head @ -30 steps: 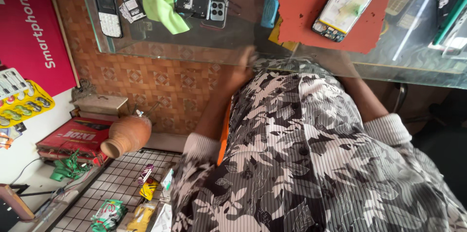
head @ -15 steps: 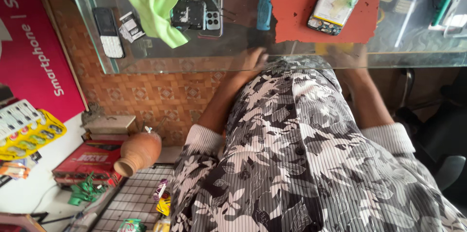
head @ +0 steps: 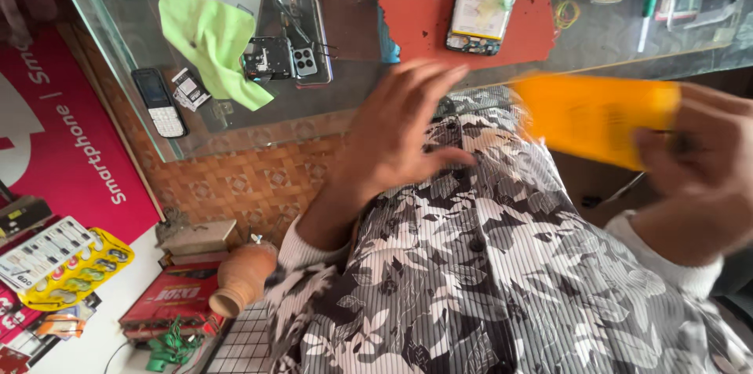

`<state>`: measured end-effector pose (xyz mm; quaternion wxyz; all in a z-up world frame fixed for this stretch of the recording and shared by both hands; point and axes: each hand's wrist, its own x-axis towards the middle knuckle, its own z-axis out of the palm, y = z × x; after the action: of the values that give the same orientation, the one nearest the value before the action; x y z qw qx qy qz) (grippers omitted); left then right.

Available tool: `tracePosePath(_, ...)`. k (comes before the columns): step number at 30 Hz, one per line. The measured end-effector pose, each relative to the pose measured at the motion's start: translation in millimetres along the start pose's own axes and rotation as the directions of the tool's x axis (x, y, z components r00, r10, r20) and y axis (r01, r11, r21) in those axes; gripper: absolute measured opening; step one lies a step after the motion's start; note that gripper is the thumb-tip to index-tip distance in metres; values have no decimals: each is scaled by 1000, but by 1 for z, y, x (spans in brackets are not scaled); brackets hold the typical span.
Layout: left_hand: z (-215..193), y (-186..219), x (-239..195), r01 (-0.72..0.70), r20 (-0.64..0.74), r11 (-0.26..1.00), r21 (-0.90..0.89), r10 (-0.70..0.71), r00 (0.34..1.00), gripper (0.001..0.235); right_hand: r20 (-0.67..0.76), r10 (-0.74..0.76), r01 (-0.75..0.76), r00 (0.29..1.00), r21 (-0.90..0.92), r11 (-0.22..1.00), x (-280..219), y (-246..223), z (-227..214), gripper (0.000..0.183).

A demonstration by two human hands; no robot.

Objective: The person performs a phone repair by handling a battery, a screen assembly, and internal components on a glass workspace. They manipulate parts with their hands and check them against a yellow replacement part packet.

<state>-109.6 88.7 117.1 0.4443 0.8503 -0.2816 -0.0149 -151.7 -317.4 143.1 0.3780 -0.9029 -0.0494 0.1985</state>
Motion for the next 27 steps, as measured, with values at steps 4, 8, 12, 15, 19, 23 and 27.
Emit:
tracePosePath(4,31,26,52,-153,-53,987,-38,151,987,114,60,-333,338,941,-128,932,50,-87,9,24)
tracePosePath(8,37,15,49,-111,-120,973,-202,88,989,84,-154,-600,616,785,84,783,77,-128,19,59)
tracePosePath(12,32,1,41,-182,-244,960,-213,129,961,74,-447,-560,686,698,190,703,94,-123,22,93)
tracePosePath(15,26,2,41,-244,-246,960,-136,206,947,71,-376,-499,599,780,219,771,98,-106,14,96)
tracePosePath(19,23,12,45,-282,-260,956,-79,253,932,65,-355,-472,575,807,286,767,108,-82,15,88)
tracePosePath(23,21,17,49,-264,-273,964,3,255,927,61,-278,-290,384,916,390,837,132,-66,21,51)
tracePosePath(27,18,4,39,-41,-254,998,50,53,966,69,-212,-452,464,866,9,886,183,-50,41,37)
